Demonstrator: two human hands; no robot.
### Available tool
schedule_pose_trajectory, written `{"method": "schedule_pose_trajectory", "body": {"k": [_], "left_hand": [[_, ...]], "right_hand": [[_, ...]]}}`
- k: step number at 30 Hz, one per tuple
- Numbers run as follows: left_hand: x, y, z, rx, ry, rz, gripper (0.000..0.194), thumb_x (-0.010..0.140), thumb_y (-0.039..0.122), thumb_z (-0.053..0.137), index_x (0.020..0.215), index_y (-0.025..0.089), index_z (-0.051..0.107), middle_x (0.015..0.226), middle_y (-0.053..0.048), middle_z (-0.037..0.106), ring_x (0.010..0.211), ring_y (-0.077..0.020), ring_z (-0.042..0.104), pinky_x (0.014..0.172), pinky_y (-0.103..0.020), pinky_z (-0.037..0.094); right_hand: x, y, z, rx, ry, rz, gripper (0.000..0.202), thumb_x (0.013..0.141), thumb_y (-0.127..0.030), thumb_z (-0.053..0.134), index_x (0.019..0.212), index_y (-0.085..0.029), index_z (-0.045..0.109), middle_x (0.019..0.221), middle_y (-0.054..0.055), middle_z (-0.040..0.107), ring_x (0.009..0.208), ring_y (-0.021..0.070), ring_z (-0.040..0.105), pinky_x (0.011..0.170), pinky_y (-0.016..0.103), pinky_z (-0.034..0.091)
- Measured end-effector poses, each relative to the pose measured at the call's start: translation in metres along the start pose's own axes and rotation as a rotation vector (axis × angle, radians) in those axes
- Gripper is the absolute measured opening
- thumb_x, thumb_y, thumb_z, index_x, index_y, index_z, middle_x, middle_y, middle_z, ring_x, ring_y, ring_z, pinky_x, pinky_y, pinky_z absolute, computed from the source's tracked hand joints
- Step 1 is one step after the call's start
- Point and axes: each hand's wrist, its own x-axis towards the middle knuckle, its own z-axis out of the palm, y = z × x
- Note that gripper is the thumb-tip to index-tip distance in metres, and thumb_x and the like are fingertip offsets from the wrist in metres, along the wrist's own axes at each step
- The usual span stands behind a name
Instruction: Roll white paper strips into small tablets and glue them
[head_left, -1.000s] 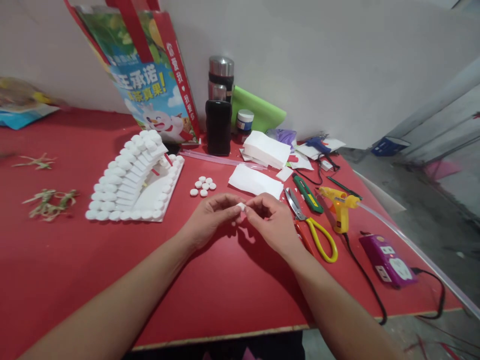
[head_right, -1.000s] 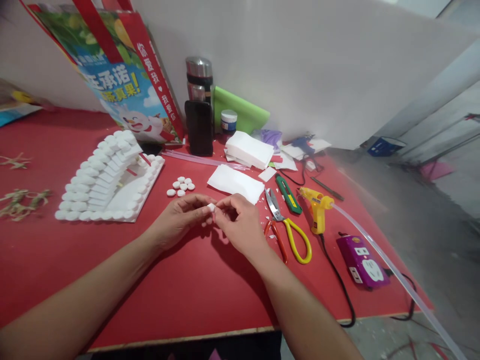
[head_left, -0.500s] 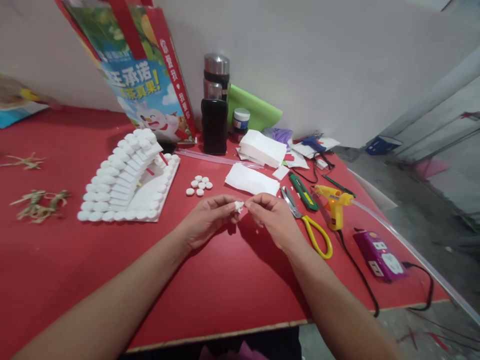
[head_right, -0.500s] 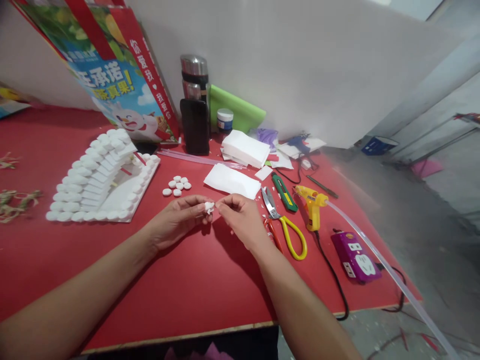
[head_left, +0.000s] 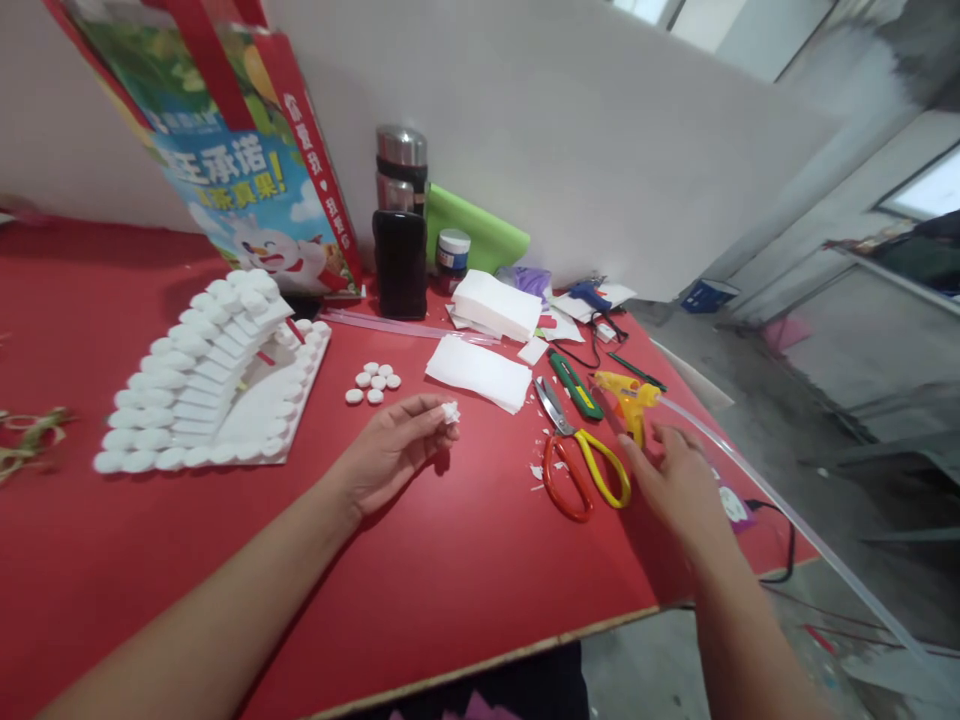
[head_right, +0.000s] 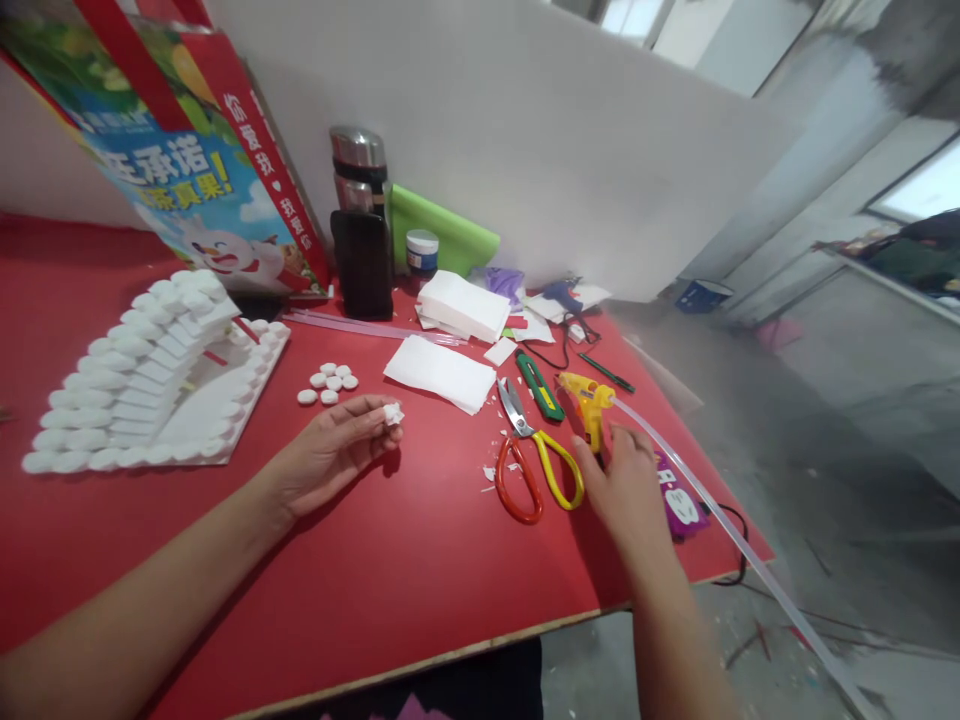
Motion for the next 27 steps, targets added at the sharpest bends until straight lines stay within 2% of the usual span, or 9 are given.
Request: {"method": "schedule_pose_trajectory", "body": {"k": [3,6,9,12,14,17,19,23,27], "left_hand": [[0.0,0.001,0.001,0.004,0.024,0.004,0.028,0.073,0.027,0.09,0.091,0.014,0.074,0.079,-0.005,0.069,0.072,-0.0167,0.066,0.054,-0.026,0.055],[-0.001,0.001,0.001,0.009,0.04,0.015,0.031,0.07,0.029,0.092,0.09,0.013,0.073,0.076,-0.005,0.069,0.069,-0.0155,0.064,0.052,-0.025,0.053],[0.0,0.001,0.001,0.03,0.076,0.042,0.032,0.069,0.031,0.091,0.087,0.013,0.072,0.073,-0.004,0.068,0.065,-0.0144,0.061,0.05,-0.024,0.05],[0.001,0.002,0.0,0.046,0.138,0.087,0.03,0.069,0.03,0.09,0.087,0.014,0.072,0.072,-0.003,0.068,0.065,-0.0139,0.061,0.051,-0.023,0.049],[0.002,0.002,-0.001,0.069,0.161,0.133,0.027,0.071,0.029,0.088,0.087,0.015,0.071,0.073,-0.003,0.068,0.065,-0.0135,0.061,0.054,-0.023,0.049],[0.002,0.002,-0.004,0.131,0.188,0.204,0.022,0.074,0.028,0.084,0.088,0.016,0.072,0.077,-0.003,0.069,0.068,-0.0126,0.062,0.062,-0.024,0.051],[0.002,0.002,-0.006,0.164,0.206,0.223,0.02,0.076,0.027,0.083,0.089,0.016,0.073,0.077,-0.002,0.07,0.07,-0.0123,0.063,0.067,-0.025,0.051],[0.003,0.002,-0.009,0.189,0.212,0.242,0.02,0.077,0.026,0.082,0.092,0.016,0.073,0.075,-0.001,0.069,0.07,-0.0118,0.063,0.071,-0.025,0.049],[0.004,0.001,-0.011,0.2,0.212,0.268,0.019,0.078,0.027,0.082,0.09,0.016,0.071,0.076,-0.001,0.069,0.071,-0.012,0.063,0.073,-0.026,0.049]], "right_hand": [[0.03,0.002,0.015,0.265,-0.054,0.203,0.047,0.076,-0.061,0.072,0.089,-0.016,0.07,0.087,0.012,0.07,0.076,0.0271,0.062,0.07,0.039,0.049],[0.049,0.003,0.021,0.42,-0.054,0.376,0.041,0.063,-0.055,0.082,0.066,-0.019,0.063,0.058,0.004,0.059,0.056,0.0217,0.053,0.056,0.036,0.04],[0.05,-0.003,0.016,0.539,0.013,0.399,0.033,0.071,-0.052,0.074,0.072,-0.021,0.063,0.067,0.008,0.064,0.057,0.0223,0.055,0.054,0.037,0.041],[0.038,-0.031,-0.004,0.739,0.063,0.354,0.019,0.082,-0.046,0.066,0.084,-0.026,0.065,0.089,0.007,0.068,0.068,0.021,0.058,0.059,0.035,0.045],[0.026,-0.063,-0.018,1.071,0.0,0.277,0.01,0.08,-0.034,0.075,0.087,-0.028,0.07,0.093,0.005,0.066,0.069,0.0187,0.056,0.059,0.033,0.045],[0.009,-0.115,-0.025,1.283,-0.333,0.158,0.008,0.085,-0.031,0.075,0.09,-0.026,0.074,0.081,0.003,0.065,0.064,0.0168,0.054,0.055,0.03,0.042],[0.0,-0.14,-0.017,1.271,-0.52,0.043,0.016,0.091,-0.038,0.071,0.089,-0.023,0.073,0.072,0.002,0.063,0.061,0.0171,0.054,0.057,0.031,0.044],[-0.014,-0.152,0.009,1.069,-0.602,-0.169,0.031,0.095,-0.044,0.065,0.078,-0.019,0.07,0.076,0.006,0.068,0.075,0.0208,0.062,0.069,0.033,0.047],[-0.019,-0.142,0.02,0.993,-0.586,-0.198,0.036,0.098,-0.045,0.062,0.074,-0.02,0.069,0.075,0.005,0.069,0.075,0.0207,0.063,0.072,0.033,0.048]]}}
